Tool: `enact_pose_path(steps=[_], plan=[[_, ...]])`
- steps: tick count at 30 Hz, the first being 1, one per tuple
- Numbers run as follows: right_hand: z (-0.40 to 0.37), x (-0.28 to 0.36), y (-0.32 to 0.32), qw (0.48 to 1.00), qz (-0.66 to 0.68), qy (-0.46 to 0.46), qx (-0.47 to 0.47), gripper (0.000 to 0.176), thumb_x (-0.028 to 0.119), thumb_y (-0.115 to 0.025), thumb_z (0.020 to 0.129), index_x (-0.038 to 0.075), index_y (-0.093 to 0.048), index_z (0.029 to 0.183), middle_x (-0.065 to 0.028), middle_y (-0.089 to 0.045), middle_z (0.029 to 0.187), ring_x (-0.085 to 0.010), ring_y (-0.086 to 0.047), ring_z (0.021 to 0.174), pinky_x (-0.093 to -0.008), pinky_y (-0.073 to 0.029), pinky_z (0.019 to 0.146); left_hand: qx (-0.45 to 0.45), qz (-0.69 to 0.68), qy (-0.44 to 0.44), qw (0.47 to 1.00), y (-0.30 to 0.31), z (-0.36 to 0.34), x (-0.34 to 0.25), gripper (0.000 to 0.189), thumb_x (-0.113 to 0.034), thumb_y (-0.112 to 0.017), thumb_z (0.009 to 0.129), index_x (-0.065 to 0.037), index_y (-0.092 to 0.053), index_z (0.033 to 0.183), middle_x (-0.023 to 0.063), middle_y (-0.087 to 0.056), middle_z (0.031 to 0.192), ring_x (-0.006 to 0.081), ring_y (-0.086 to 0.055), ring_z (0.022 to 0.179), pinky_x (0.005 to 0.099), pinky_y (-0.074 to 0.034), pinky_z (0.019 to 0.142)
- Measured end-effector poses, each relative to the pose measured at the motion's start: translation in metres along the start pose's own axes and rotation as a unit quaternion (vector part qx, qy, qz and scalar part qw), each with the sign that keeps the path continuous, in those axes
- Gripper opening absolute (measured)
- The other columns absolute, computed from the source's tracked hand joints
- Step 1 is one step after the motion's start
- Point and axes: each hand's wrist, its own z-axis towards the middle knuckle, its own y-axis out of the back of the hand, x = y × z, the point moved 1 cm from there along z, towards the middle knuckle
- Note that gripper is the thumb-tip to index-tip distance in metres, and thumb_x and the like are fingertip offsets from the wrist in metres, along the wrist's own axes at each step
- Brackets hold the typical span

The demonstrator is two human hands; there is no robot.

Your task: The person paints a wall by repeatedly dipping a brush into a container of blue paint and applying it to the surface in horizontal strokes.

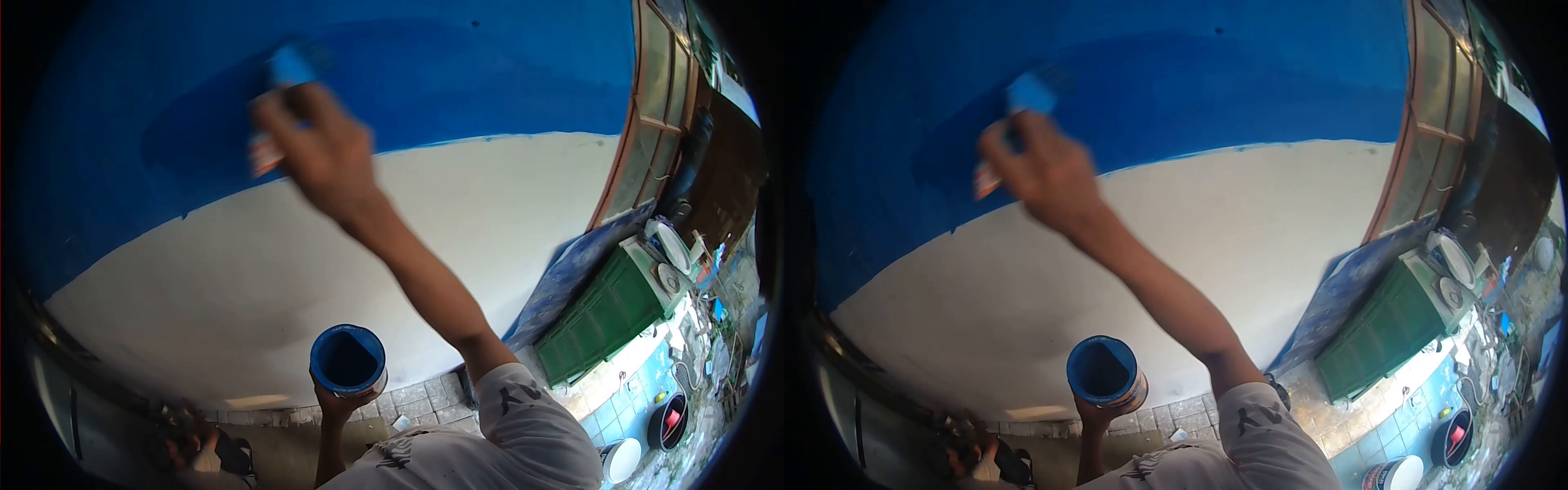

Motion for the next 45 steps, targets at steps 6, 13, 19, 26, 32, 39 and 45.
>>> enact_pose_path(steps=[6,13,19,26,32,39,45], plan=[[0.014,0.045,-0.042,0.982,0.161,-0.091,-0.029,0.021,-0.002,-0.079,0.083,0.006,-0.068,0.100,-0.0106,-0.071,0.098,-0.0242,-0.073,0.084,-0.0330,-0.059,0.067,-0.033,0.008,0.006,0.999,0.041,-0.013,-0.009,0.117,-0.022,-0.105,0.051,-0.008,-0.038,0.146,0.0132,-0.058,0.133,0.0264,-0.063,0.119,0.0425,-0.053,0.102],[-0.001,-0.093,0.092,0.923,0.037,-0.290,-0.249,0.023,0.013,-0.069,0.100,-0.010,-0.066,0.100,-0.0185,-0.073,0.090,-0.0222,-0.076,0.074,-0.0330,-0.068,0.060,-0.078,0.019,0.038,0.996,0.112,-0.037,-0.006,0.117,-0.023,-0.105,0.052,-0.008,-0.037,0.146,0.0130,-0.058,0.133,0.0265,-0.062,0.119,0.0425,-0.053,0.101],[0.003,-0.047,0.062,0.960,-0.212,-0.123,-0.136,0.007,0.007,-0.074,0.096,0.002,-0.071,0.099,-0.0076,-0.075,0.094,-0.0180,-0.074,0.080,-0.0295,-0.060,0.068,-0.070,0.069,0.062,0.993,0.147,-0.022,-0.005,0.118,-0.024,-0.105,0.052,-0.008,-0.037,0.147,0.0134,-0.056,0.135,0.0265,-0.060,0.123,0.0439,-0.053,0.102],[-0.010,0.132,-0.118,0.995,0.067,-0.066,0.031,0.026,0.005,-0.077,0.078,0.008,-0.067,0.102,-0.0110,-0.067,0.097,-0.0286,-0.069,0.084,-0.0384,-0.058,0.068,-0.046,0.025,0.003,0.999,0.158,-0.010,-0.001,0.119,-0.025,-0.105,0.051,-0.007,-0.036,0.147,0.0139,-0.057,0.135,0.0272,-0.060,0.123,0.0443,-0.052,0.103],[-0.022,0.143,-0.132,0.971,0.194,-0.136,0.040,0.018,-0.002,-0.078,0.083,0.002,-0.066,0.096,-0.0132,-0.066,0.093,-0.0292,-0.069,0.085,-0.0352,-0.055,0.069,-0.063,0.014,0.010,0.998,0.187,-0.032,0.000,0.119,-0.025,-0.105,0.051,-0.007,-0.036,0.147,0.0141,-0.057,0.135,0.0273,-0.060,0.124,0.0441,-0.052,0.104],[-0.029,0.108,-0.056,0.941,0.044,-0.316,-0.108,0.006,0.005,-0.071,0.098,0.000,-0.068,0.096,-0.0112,-0.074,0.087,-0.0161,-0.072,0.077,-0.0284,-0.057,0.065,-0.101,0.020,0.035,0.994,0.234,-0.052,0.010,0.120,-0.025,-0.105,0.050,-0.007,-0.036,0.146,0.0144,-0.057,0.135,0.0274,-0.060,0.124,0.0438,-0.052,0.104],[-0.049,0.216,-0.171,0.986,0.100,-0.040,0.128,0.034,0.014,-0.072,0.084,0.006,-0.063,0.116,-0.0289,-0.061,0.119,-0.0321,-0.072,0.091,-0.0370,-0.060,0.063,-0.095,0.041,0.010,0.995,0.245,-0.039,0.001,0.117,-0.023,-0.104,0.052,-0.005,-0.038,0.146,0.0138,-0.058,0.135,0.0275,-0.062,0.122,0.0428,-0.052,0.105]])
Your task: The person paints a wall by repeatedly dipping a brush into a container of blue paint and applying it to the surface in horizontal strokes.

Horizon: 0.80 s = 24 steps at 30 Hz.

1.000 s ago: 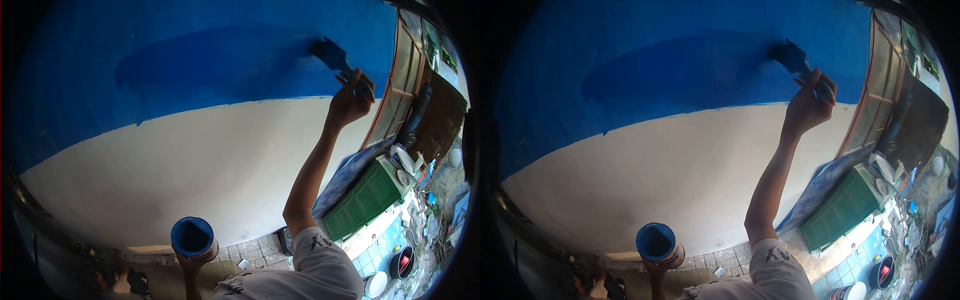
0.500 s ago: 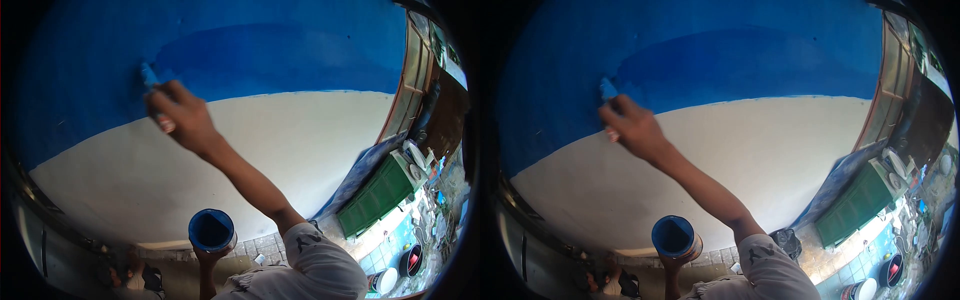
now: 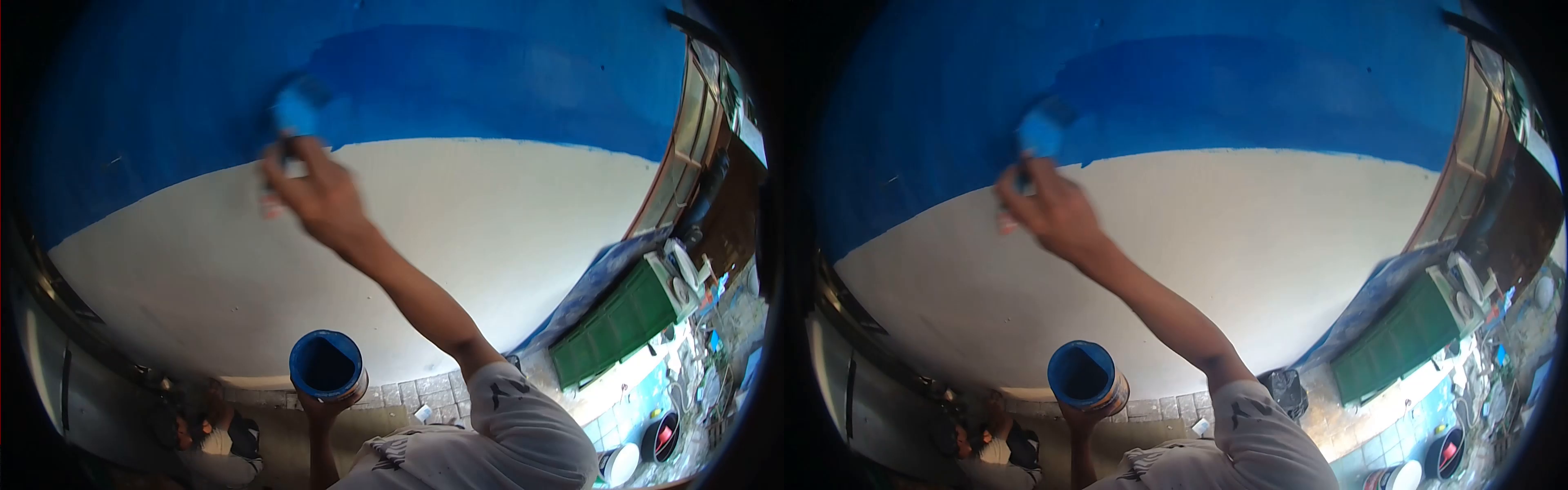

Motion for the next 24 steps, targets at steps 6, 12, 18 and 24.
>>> enact_pose_path(steps=[6,12,18,24], plan=[[0.037,0.000,-0.010,0.971,0.192,-0.143,-0.017,0.027,-0.005,-0.070,0.081,0.007,-0.062,0.103,-0.0133,-0.067,0.112,-0.0351,-0.068,0.086,-0.0417,-0.056,0.071,-0.019,-0.021,0.001,1.000,0.004,-0.002,0.006,0.110,-0.021,-0.103,0.054,-0.004,-0.042,0.144,0.0132,-0.061,0.133,0.0275,-0.065,0.119,0.0421,-0.054,0.105],[0.014,-0.082,0.094,0.919,0.150,-0.276,-0.239,0.012,0.008,-0.070,0.100,-0.004,-0.071,0.101,-0.0106,-0.074,0.093,-0.0175,-0.074,0.074,-0.0298,-0.062,0.065,-0.044,-0.005,0.023,0.999,0.016,-0.026,0.007,0.120,-0.025,-0.105,0.050,-0.004,-0.038,0.147,0.0136,-0.056,0.136,0.0271,-0.059,0.125,0.0435,-0.051,0.106],[0.029,-0.068,0.105,0.950,-0.135,-0.121,-0.254,0.009,0.002,-0.072,0.096,-0.001,-0.074,0.104,-0.0108,-0.075,0.100,-0.0223,-0.076,0.088,-0.0330,-0.063,0.075,-0.077,0.046,0.041,0.995,0.031,-0.033,0.011,0.110,-0.025,-0.104,0.052,-0.004,-0.044,0.142,0.0129,-0.060,0.131,0.0256,-0.063,0.118,0.0423,-0.054,0.100],[0.036,-0.003,-0.027,0.995,-0.008,-0.022,-0.092,0.039,0.003,-0.073,0.079,0.008,-0.066,0.117,-0.0197,-0.063,0.112,-0.0350,-0.068,0.090,-0.0416,-0.057,0.073,-0.085,0.023,0.050,0.995,0.025,-0.023,0.017,0.112,-0.024,-0.104,0.050,-0.005,-0.045,0.143,0.0129,-0.059,0.132,0.0263,-0.062,0.118,0.0425,-0.054,0.100]])
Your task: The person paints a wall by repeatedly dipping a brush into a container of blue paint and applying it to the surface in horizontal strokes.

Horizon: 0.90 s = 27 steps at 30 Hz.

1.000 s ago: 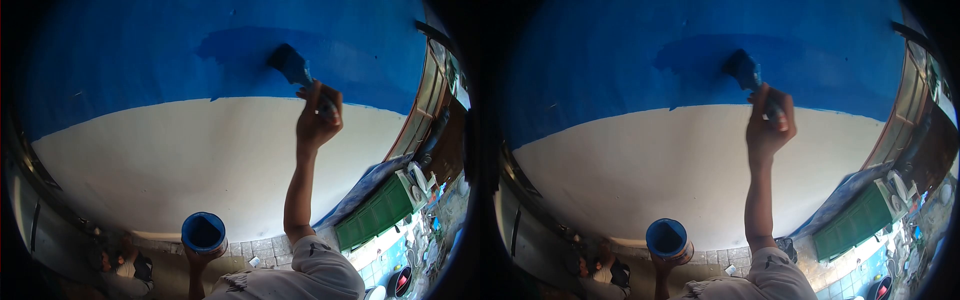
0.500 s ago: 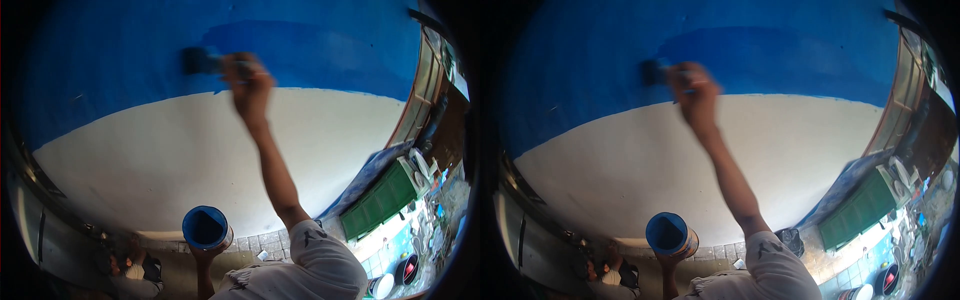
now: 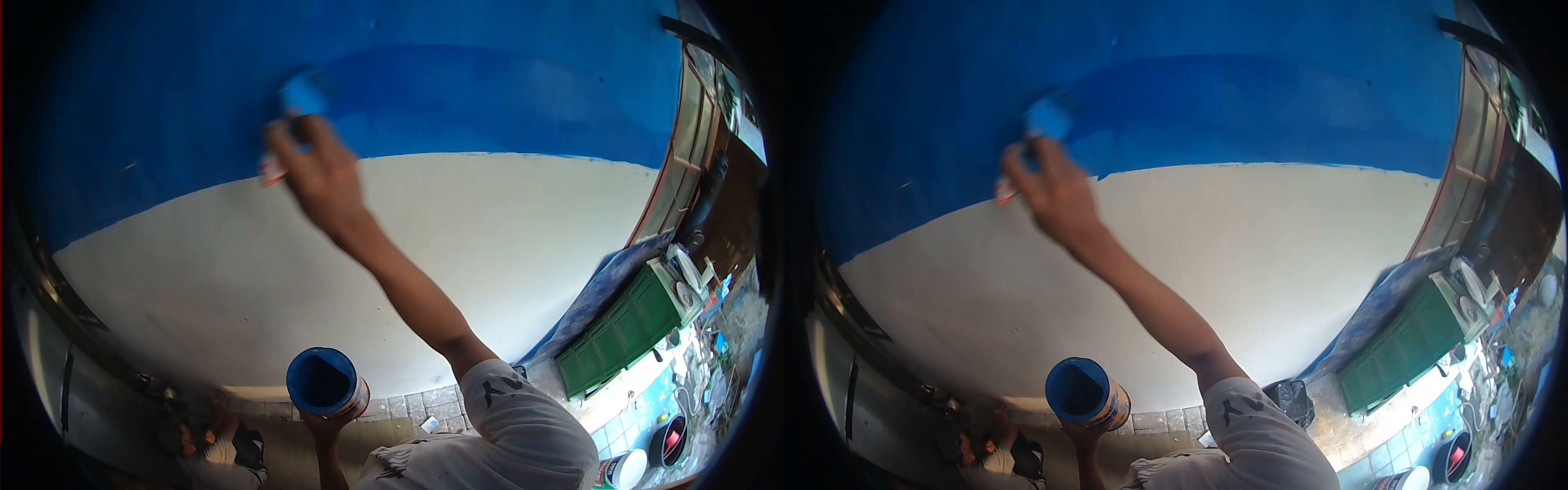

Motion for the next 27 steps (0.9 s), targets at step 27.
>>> enact_pose_path(steps=[27], plan=[[0.046,-0.015,0.023,0.993,0.110,-0.035,-0.026,0.013,-0.001,-0.074,0.087,0.005,-0.067,0.097,-0.0134,-0.071,0.097,-0.0286,-0.072,0.084,-0.0355,-0.058,0.067,-0.002,0.010,0.012,1.000,0.012,-0.016,0.012,0.123,-0.033,-0.107,0.046,-0.005,-0.040,0.145,0.0131,-0.055,0.135,0.0269,-0.058,0.122,0.0439,-0.050,0.103]])
